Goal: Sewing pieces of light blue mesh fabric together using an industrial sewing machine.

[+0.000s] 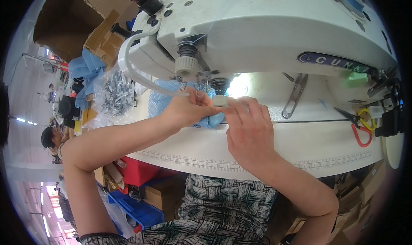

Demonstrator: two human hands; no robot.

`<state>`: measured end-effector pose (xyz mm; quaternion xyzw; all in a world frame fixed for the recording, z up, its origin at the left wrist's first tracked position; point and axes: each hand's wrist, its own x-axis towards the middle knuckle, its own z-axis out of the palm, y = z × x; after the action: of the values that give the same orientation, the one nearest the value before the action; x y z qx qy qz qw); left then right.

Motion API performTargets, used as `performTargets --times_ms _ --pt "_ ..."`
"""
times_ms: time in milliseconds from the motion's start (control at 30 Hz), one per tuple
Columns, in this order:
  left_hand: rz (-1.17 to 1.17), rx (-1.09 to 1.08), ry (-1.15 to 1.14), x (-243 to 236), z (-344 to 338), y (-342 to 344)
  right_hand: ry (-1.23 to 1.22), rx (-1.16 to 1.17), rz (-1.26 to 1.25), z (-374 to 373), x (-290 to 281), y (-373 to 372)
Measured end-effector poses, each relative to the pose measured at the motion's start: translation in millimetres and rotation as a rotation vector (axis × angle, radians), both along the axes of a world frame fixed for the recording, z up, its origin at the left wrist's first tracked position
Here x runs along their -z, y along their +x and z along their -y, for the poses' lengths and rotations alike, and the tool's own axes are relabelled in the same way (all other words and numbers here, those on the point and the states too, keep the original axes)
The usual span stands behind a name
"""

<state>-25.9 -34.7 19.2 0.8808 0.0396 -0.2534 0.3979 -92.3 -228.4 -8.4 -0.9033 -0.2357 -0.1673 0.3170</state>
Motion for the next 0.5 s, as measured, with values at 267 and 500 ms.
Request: performTargets --times_ms 267,500 --pt "-0.057 0.108 0.074 -16 3 5 0.032 -0.100 -0.095 1 4 6" --pt "0.090 0.392 0.026 -15 -9 7 -0.014 -0.095 -0.164 -1 3 7"
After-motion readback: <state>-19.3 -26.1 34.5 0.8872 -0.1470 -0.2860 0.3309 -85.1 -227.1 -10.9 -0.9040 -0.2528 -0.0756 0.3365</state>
